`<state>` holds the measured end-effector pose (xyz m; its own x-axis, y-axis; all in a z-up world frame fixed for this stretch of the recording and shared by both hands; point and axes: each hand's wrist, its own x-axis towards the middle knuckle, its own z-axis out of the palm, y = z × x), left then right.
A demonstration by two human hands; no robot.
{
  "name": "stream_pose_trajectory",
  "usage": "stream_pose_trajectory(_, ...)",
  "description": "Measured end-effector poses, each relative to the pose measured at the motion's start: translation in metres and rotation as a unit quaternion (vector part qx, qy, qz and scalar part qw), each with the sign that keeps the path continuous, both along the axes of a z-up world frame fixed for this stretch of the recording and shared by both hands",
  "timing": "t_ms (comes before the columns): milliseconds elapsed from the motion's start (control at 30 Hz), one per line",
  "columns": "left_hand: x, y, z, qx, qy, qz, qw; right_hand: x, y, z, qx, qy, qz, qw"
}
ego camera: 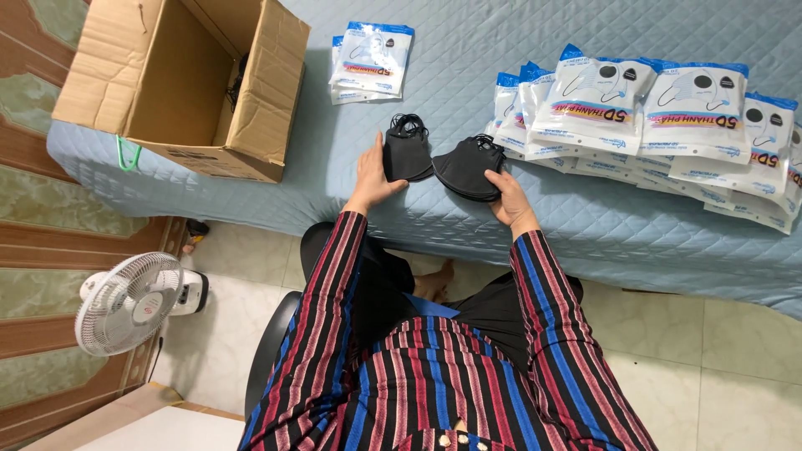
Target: The person sits at a table and packs black face masks into small plastic bags. They take masks from a cardboard box, place them into bags, and set the packaged items aside. The person also handles loose masks, stacking them on the table.
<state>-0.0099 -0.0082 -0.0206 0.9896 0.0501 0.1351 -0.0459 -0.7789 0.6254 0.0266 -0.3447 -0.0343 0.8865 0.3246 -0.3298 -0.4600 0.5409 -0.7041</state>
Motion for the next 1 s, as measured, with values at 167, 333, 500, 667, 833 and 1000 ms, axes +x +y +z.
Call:
stream_pose_trajectory(167, -0.002, 0.0, 0.0, -0.025, 0.004, 0.006, 1.0, -0.014, 0.0, 0.041, 0.015, 0.054, 0.004, 0.998)
stream_pose_trajectory(333, 0.001, 0.0, 0.021, -0.066, 0.062, 0.05, 0.995, -0.014, -0.002, 0.042, 0.03, 0.08, -0.008, 0.996)
stream_pose_trajectory(500, 0.03, 0.0, -0.01, -0.019, 0.152, 0.151, 0.977, -0.016, 0.0, 0.043, 0.017, 0.089, -0.01, 0.996)
stream_pose_trajectory(667, 0.009, -0.014, 0.032, -0.16, 0.177, 0.109, 0.965, -0.013, -0.006, 0.035, 0.042, 0.107, -0.002, 0.993)
stream_pose_trajectory(833, -0.016, -0.026, 0.101, -0.192, 0.075, 0.094, 0.974, -0.016, -0.006, 0.059, 0.085, 0.091, 0.043, 0.991)
stream_pose_trajectory(1000, -0.015, -0.015, 0.054, -0.128, 0.082, 0.093, 0.984, -0.021, -0.007, 0.058, 0.136, 0.105, 0.061, 0.983)
